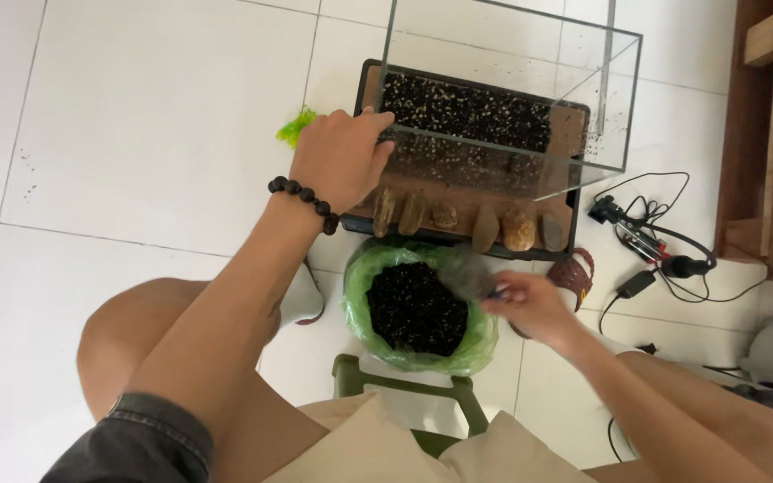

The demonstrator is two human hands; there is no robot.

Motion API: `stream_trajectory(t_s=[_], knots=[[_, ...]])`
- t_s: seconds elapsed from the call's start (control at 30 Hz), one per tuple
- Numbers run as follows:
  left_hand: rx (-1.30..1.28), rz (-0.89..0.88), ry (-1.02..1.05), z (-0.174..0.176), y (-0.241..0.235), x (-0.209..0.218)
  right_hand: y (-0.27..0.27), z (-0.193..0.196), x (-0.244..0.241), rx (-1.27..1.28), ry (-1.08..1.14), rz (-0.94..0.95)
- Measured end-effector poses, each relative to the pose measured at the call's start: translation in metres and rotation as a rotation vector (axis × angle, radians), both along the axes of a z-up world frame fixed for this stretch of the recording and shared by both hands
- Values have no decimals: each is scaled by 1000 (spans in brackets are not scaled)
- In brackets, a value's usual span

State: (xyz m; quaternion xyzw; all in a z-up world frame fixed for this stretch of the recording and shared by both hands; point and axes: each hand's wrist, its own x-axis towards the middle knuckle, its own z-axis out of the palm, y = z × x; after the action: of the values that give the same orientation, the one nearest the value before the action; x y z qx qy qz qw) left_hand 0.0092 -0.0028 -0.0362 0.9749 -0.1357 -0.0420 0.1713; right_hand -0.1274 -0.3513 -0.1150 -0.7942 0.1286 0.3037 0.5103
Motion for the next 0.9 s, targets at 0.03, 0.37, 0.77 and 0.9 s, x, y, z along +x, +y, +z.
stream_trajectory(t_s=[0.03,0.37,0.77,0.9], knots=[[-2,-9,3,2,0,0,3,-26,-7,-196,15,144],[-54,-30,11,18,-2,-7,30,-246,-50,-778,-54,573],[-22,-49,10,28,-1,-7,58,-267,-58,-512,35,416],[-5,-53,4,20,-2,-9,30,-246,-65,-487,-64,445]])
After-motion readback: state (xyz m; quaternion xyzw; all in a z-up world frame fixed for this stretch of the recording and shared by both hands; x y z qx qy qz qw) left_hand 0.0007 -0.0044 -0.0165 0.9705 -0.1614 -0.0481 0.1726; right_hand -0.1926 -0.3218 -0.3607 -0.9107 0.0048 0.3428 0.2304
